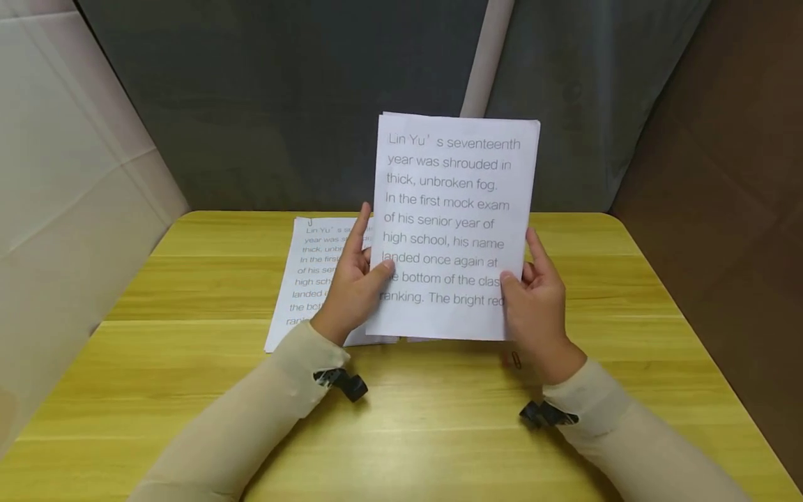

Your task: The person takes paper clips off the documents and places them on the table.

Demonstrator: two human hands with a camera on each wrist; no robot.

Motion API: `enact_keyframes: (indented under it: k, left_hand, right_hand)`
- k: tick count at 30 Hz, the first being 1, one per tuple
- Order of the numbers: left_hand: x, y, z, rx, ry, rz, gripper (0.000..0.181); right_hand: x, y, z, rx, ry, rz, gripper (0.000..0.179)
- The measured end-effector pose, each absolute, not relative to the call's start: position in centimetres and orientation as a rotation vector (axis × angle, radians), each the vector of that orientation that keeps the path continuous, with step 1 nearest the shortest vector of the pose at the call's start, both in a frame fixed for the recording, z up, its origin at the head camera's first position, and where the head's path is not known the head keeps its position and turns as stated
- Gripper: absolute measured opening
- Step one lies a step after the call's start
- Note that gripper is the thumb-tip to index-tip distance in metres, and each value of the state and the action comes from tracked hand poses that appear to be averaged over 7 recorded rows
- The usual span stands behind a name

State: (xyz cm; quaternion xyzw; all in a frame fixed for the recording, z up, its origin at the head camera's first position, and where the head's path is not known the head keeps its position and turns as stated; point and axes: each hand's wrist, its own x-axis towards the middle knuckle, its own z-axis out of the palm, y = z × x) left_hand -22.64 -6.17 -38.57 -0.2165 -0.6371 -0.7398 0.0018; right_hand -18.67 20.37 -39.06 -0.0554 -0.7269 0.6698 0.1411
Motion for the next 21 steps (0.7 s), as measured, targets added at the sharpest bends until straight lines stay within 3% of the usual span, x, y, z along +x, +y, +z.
enact_keyframes:
  k: [21]
  left_hand:
    - [-21.5,-3.6,-40.0,-0.657,-2.014,-2.411,0.085]
  right_hand:
    - [-19.0,23.6,-37.6,-0.324,-2.28,1.94,0.075]
